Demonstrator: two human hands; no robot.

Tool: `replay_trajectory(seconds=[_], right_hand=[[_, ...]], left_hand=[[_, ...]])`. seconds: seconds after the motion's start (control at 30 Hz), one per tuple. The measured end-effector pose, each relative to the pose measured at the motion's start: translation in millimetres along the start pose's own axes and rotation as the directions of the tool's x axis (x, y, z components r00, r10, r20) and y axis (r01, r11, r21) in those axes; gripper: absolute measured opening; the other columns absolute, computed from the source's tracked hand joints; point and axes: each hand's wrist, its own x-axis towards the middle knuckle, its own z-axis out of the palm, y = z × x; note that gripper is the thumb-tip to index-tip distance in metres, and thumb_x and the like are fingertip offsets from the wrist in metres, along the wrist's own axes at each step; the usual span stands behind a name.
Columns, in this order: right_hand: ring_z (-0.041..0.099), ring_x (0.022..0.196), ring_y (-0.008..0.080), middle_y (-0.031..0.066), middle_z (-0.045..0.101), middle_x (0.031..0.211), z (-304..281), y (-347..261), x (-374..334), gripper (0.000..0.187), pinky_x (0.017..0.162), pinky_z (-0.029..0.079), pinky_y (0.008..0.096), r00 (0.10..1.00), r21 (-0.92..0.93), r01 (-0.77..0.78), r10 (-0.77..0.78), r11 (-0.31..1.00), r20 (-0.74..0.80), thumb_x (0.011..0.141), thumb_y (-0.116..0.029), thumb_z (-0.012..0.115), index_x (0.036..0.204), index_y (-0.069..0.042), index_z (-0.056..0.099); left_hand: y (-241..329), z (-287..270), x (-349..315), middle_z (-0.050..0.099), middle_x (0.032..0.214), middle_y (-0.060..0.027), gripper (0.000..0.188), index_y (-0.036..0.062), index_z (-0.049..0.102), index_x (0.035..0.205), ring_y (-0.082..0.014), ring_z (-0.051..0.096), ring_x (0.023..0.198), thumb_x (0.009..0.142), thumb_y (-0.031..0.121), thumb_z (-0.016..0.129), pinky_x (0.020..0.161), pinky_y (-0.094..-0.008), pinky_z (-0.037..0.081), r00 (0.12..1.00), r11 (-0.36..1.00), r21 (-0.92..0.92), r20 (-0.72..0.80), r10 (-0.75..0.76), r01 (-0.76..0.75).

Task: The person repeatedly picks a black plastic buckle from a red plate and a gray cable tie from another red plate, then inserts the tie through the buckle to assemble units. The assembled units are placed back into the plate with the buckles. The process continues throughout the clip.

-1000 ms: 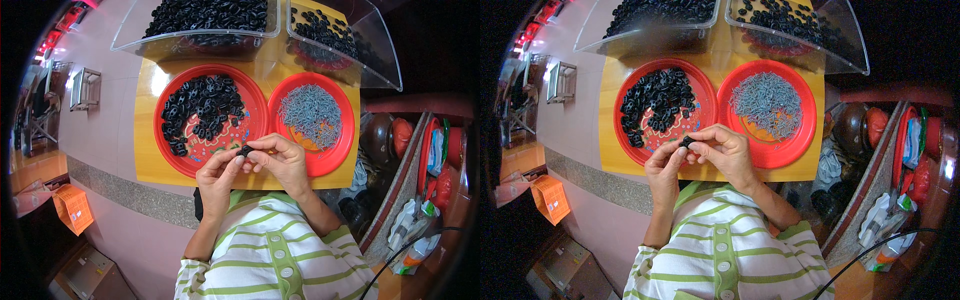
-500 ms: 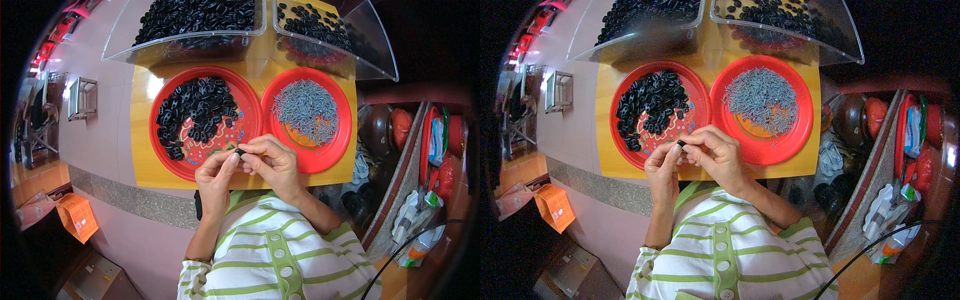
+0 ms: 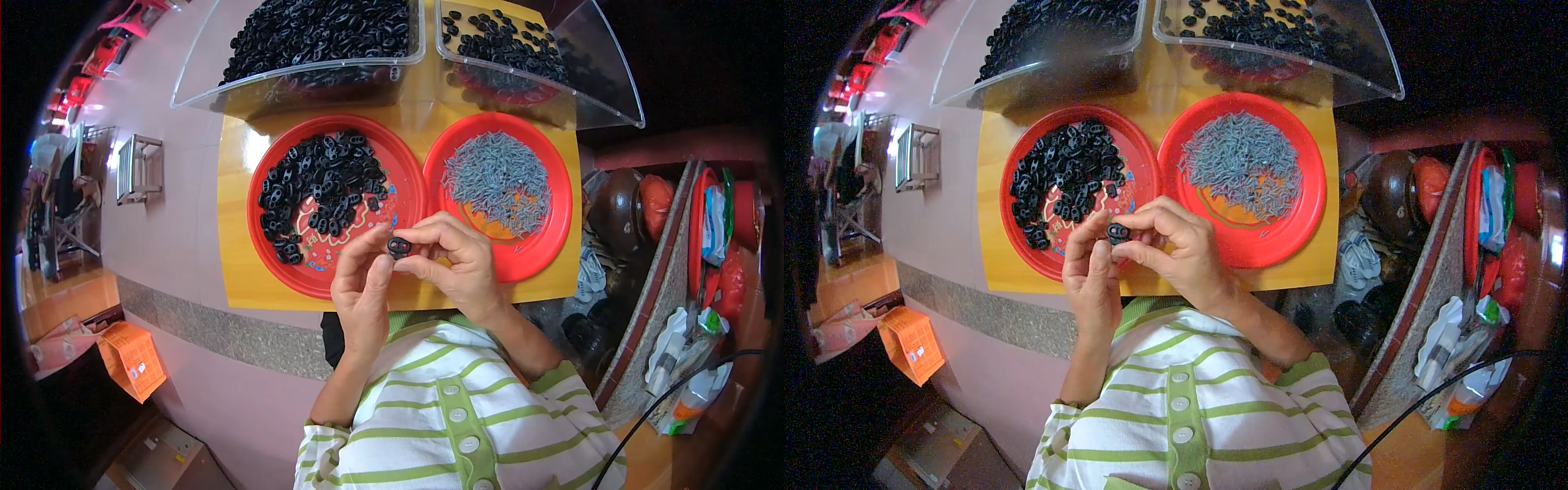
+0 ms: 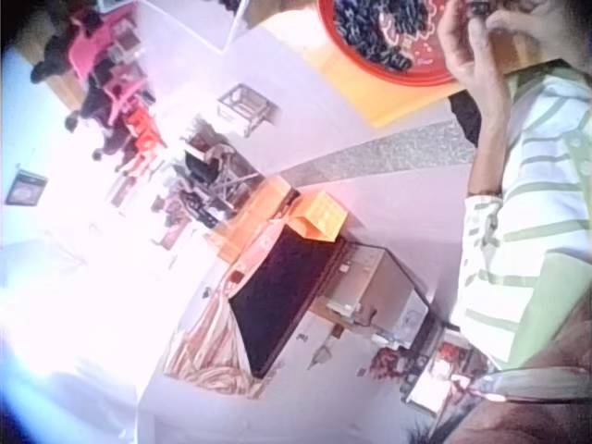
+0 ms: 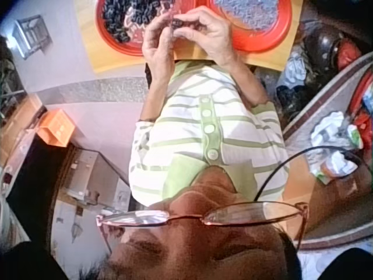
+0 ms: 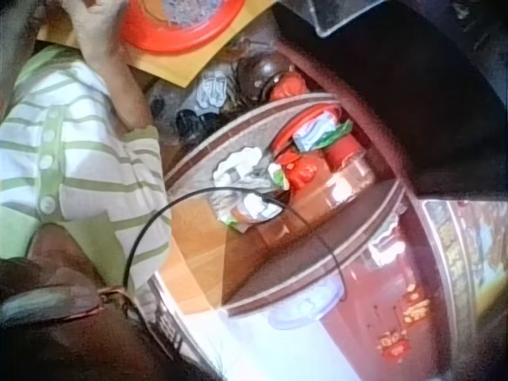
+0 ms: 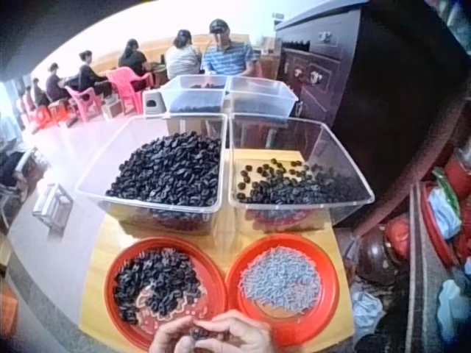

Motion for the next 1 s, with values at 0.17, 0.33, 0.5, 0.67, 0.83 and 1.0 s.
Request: replay_trajectory(seconds=[0.17,0.33,0.5,0.67,0.83,1.0], right_hand=[[0.054,0.076,0.0068,0.0034,0.056,0.090,-2.7,-3.2,-9.0,0.024,0.065,0.047,0.0216,0.988,0.351,-0.154,0.146,0.924,0.051,0.076,-0.002,0.072,0.098,0.000,0.061],[0.054,0.074,0.0068,0.0049,0.054,0.091,-12.1,1.6,-23.6,0.021,0.060,0.047,0.0202,0.983,0.274,-0.174,0.149,0.946,0.109,0.081,0.001,0.066,0.099,0.001,0.057],[0.056,0.066,0.0076,0.0073,0.055,0.089,-12.3,3.8,-31.8,0.018,0.055,0.047,0.0213,0.981,0.248,-0.180,0.154,0.952,0.119,0.084,0.000,0.063,0.100,0.001,0.054],[0.058,0.067,0.0089,0.0084,0.058,0.087,-13.4,-2.0,-26.2,0.013,0.057,0.049,0.0214,0.982,0.130,-0.151,0.134,0.980,0.132,0.085,0.001,0.061,0.096,0.000,0.055],[0.059,0.073,0.0091,0.0059,0.062,0.090,-21.0,3.7,-1.3,0.017,0.061,0.051,0.0211,0.945,0.296,-0.324,0.293,0.899,0.145,0.082,0.000,0.064,0.099,-0.001,0.061],[0.059,0.073,0.0069,0.0034,0.065,0.093,-75.6,-23.5,65.1,0.022,0.057,0.047,0.0189,0.947,-0.191,0.001,-0.062,0.982,-0.314,0.081,-0.002,0.066,0.103,-0.002,0.064]], left_hand=[[-10.0,-9.9,0.2,0.056,0.102,-0.0077,0.024,-0.0026,0.062,0.108,-0.0151,0.052,0.095,0.084,-0.003,0.059,0.086,-0.0257,0.040,0.954,0.938,0.220,0.194,0.227,-0.268],[-20.2,-7.3,-8.4,0.056,0.098,-0.0096,0.017,-0.0019,0.061,0.103,-0.0146,0.053,0.092,0.085,-0.002,0.059,0.082,-0.0246,0.042,0.934,0.943,0.159,0.258,0.246,-0.292],[-25.1,-7.7,-11.6,0.057,0.095,-0.0084,0.015,-0.0014,0.061,0.100,-0.0134,0.053,0.087,0.085,-0.004,0.058,0.076,-0.0226,0.043,0.940,0.956,0.131,0.259,0.224,-0.264],[-21.4,-6.8,-8.4,0.058,0.093,-0.0071,0.014,-0.0016,0.061,0.097,-0.0118,0.054,0.083,0.084,-0.005,0.059,0.073,-0.0220,0.043,0.951,0.959,0.143,0.230,0.207,-0.243],[-8.5,-4.5,9.4,0.058,0.093,-0.0052,0.025,-0.0022,0.060,0.108,-0.0085,0.055,0.080,0.083,-0.005,0.060,0.072,-0.0203,0.044,0.981,0.964,0.235,0.180,0.078,-0.120],[4.5,-27.0,39.1,0.058,0.082,-0.0063,0.016,0.0008,0.066,0.095,-0.0106,0.055,0.068,0.079,0.001,0.067,0.058,-0.0232,0.044,0.939,0.607,0.732,0.134,0.317,-0.309]])
